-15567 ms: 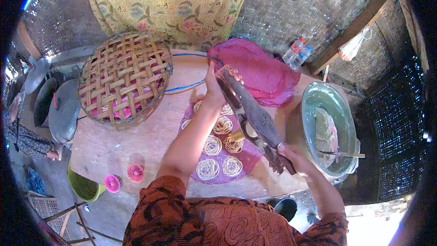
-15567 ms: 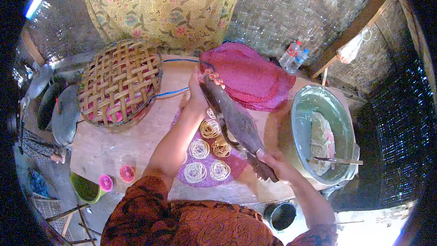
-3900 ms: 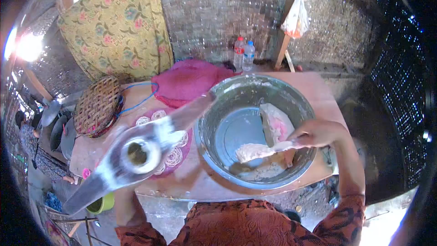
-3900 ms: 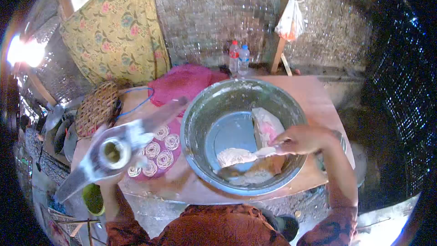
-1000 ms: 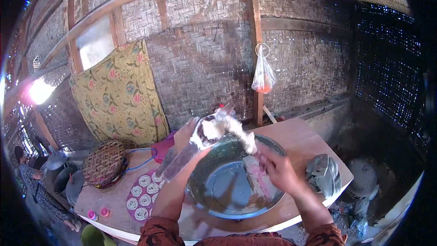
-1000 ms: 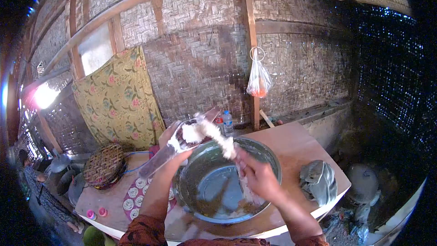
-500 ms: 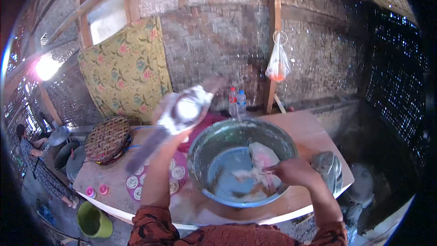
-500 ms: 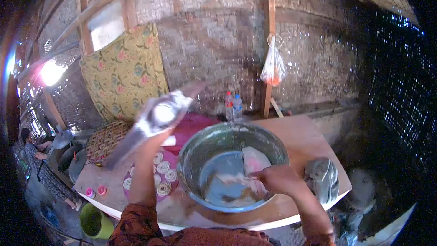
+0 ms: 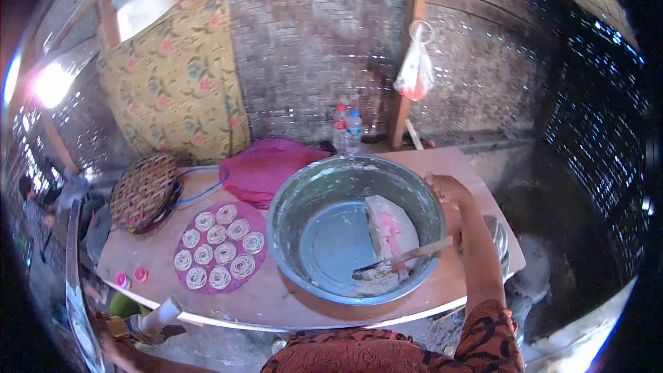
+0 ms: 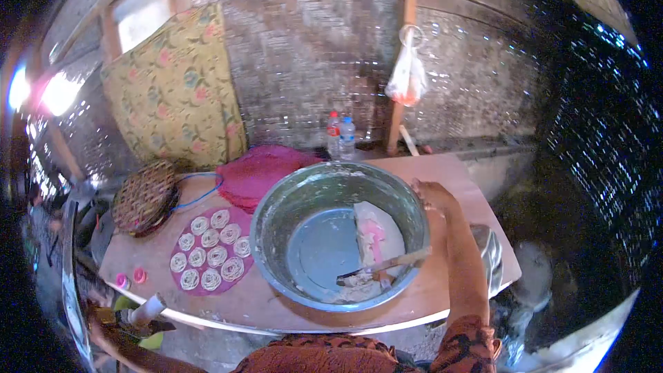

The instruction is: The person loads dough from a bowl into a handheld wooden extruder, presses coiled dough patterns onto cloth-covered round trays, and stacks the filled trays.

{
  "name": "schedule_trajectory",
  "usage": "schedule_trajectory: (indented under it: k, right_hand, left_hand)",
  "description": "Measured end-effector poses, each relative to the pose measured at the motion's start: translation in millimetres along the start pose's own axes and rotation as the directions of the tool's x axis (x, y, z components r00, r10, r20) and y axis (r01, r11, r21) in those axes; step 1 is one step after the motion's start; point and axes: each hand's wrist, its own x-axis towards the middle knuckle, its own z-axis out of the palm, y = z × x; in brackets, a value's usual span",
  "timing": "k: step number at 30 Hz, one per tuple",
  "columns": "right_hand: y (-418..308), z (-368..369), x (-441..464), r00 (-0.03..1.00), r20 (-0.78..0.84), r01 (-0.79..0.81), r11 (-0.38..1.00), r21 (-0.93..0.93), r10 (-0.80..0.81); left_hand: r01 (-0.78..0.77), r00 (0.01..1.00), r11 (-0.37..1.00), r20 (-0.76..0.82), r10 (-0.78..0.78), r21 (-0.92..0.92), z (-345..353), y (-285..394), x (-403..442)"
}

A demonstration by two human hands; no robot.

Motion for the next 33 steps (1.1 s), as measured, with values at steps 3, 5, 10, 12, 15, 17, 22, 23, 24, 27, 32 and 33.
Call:
schedule_trajectory:
  k: [3,5,10,12,15,17,22,23,24,27,32,33]
  right_hand:
    - [15,24,14,0.992,0.089,-0.108,0.952,0.285,0.086]
    - [15,30,18,0.993,0.121,-0.051,0.896,0.441,-0.003]
    - [56,24,38,0.988,0.093,0.066,0.868,0.491,-0.127]
    - [106,14,63,0.990,0.077,0.063,0.861,0.504,-0.117]
    - [85,16,4,0.997,-0.036,0.071,0.782,0.620,-0.062]
    - [66,14,-44,0.986,-0.159,0.141,0.756,0.640,-0.049]
    - [81,24,-132,0.905,-0.422,0.272,0.699,0.662,0.047]
    - [100,25,-141,0.856,-0.504,0.333,0.623,0.708,0.116]
    - [109,29,-153,0.852,-0.507,0.326,0.627,0.707,0.129]
    - [81,62,-208,0.720,-0.654,0.382,0.655,0.652,0.231]
    - [75,107,-231,0.680,-0.617,0.446,0.444,0.777,0.397]
    - [127,113,-231,0.805,-0.559,0.462,0.383,0.800,0.198]
  left_hand:
    - [0.098,0.991,0.994,-0.095,-0.093,0.048,-62,5,-3]
    - [-0.028,0.999,0.999,0.034,0.027,0.026,-83,1,-5]
    - [-0.057,0.993,0.985,-0.095,0.072,0.160,-7,58,-45]
    - [-0.045,0.991,0.987,-0.117,0.064,0.154,-10,49,-42]
    - [-0.110,0.992,0.985,-0.048,0.117,0.131,-5,63,-51]
    - [-0.112,0.992,0.988,-0.047,0.118,0.106,-13,56,-48]
    - [-0.054,0.994,0.962,-0.079,0.078,0.266,-23,48,-40]
    - [0.044,0.991,0.951,-0.134,-0.002,0.307,-34,36,-28]
    - [0.045,0.992,0.949,-0.122,-0.007,0.313,-31,35,-25]
    - [-0.045,0.999,0.963,-0.003,0.047,0.264,-17,26,-11]
    - [0.071,0.997,0.996,-0.007,-0.071,-0.059,5,-1,30]
    - [-0.009,0.996,0.997,0.086,0.015,-0.071,4,-4,41]
